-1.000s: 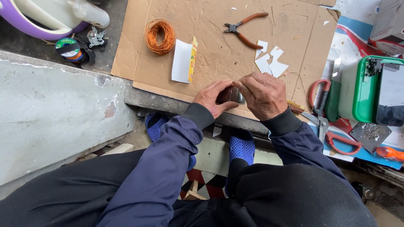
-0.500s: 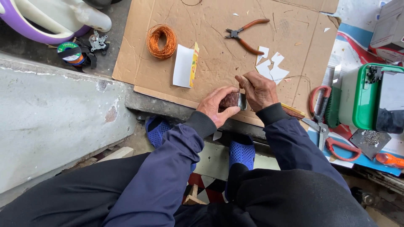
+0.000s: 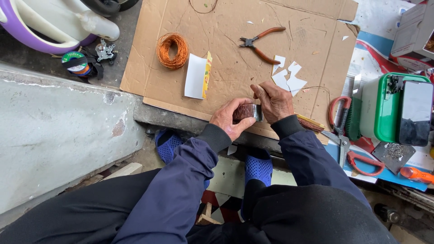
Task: Manually winding copper wire around a metal core and applying insulating paper strips to repair an electronic component.
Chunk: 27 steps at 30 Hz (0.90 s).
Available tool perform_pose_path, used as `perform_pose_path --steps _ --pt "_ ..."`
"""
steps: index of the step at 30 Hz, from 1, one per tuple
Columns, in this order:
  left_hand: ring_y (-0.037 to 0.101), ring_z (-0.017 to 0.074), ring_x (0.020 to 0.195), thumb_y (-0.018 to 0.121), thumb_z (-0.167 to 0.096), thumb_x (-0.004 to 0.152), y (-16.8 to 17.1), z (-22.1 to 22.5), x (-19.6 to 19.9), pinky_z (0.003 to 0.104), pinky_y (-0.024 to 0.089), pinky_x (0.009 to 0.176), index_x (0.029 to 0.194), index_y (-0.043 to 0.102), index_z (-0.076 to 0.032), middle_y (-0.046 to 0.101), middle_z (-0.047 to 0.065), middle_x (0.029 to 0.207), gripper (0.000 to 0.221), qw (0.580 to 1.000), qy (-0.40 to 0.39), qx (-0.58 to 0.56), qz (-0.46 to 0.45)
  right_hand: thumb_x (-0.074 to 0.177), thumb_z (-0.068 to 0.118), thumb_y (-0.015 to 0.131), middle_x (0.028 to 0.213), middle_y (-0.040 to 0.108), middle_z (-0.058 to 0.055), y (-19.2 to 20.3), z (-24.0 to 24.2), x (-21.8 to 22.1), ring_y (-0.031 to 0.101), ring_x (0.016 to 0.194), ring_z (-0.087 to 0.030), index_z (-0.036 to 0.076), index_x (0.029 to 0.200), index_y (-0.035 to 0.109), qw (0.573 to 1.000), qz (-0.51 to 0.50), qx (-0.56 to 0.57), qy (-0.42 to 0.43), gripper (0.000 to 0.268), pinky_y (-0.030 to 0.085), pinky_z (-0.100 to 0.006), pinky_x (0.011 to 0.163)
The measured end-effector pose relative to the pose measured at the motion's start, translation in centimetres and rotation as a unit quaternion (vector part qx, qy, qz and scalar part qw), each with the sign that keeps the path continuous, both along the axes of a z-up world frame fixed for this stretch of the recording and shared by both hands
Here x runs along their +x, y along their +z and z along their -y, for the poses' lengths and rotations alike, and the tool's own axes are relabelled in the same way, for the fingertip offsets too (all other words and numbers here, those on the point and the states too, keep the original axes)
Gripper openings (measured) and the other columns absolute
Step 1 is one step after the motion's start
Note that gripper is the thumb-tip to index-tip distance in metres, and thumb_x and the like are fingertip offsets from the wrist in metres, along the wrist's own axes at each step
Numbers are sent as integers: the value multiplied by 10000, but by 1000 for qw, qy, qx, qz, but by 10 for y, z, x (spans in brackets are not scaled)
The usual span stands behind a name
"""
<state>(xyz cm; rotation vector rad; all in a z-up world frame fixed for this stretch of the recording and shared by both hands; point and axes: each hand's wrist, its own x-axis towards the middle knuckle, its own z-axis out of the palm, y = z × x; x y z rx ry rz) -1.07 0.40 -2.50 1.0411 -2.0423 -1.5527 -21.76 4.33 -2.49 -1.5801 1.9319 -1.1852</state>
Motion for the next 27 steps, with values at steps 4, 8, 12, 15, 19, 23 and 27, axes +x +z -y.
perform_pose_path --steps 4,8,12,15,19,23,27 --pt "675 423 1355 821 -470 983 7 0 1 555 524 1186 1465 653 -252 736 139 1377 556 1000 3 3 -1 1191 309 733 773 758 -24 3 4 1 756 760 -285 177 869 740 1000 -3 0 7 348 589 -380 717" --pt "669 414 1368 816 -478 984 9 1 0 544 513 1199 1466 656 -256 736 127 1378 554 1000 4 12 2 1199 310 720 776 762 -57 1 3 1 749 764 -332 169 876 735 1000 -8 14 5 353 587 -411 721" --pt "671 421 1363 818 -479 982 9 2 1 547 517 1193 1461 659 -245 737 139 1374 556 1000 0 12 3 1197 316 729 763 755 -48 -2 4 1 751 759 -321 178 856 732 1000 -3 9 0 368 587 -394 712" --pt "671 402 1369 818 -492 980 8 2 1 540 510 1200 1463 660 -263 738 117 1381 557 1000 0 15 5 1189 313 740 769 760 -46 -3 2 2 757 767 -322 178 849 732 1000 -3 12 -2 366 591 -398 724" --pt "665 384 1383 823 -489 973 5 2 1 524 504 1209 1459 659 -286 735 89 1395 552 1000 0 13 8 1187 351 732 771 759 -44 -6 2 1 765 800 -323 199 857 742 999 -6 47 -7 363 594 -398 744" --pt "664 376 1386 826 -472 975 6 1 2 521 504 1209 1462 652 -286 732 84 1402 550 1000 -2 17 12 1167 355 740 772 752 -96 -5 2 1 757 792 -348 172 856 757 994 38 100 0 361 582 -443 742" --pt "658 384 1394 830 -462 972 16 0 -1 537 500 1213 1476 623 -273 730 92 1414 577 999 7 33 5 1134 320 732 776 747 -193 11 6 -8 729 777 -436 81 870 753 981 56 177 46 357 551 -537 763"
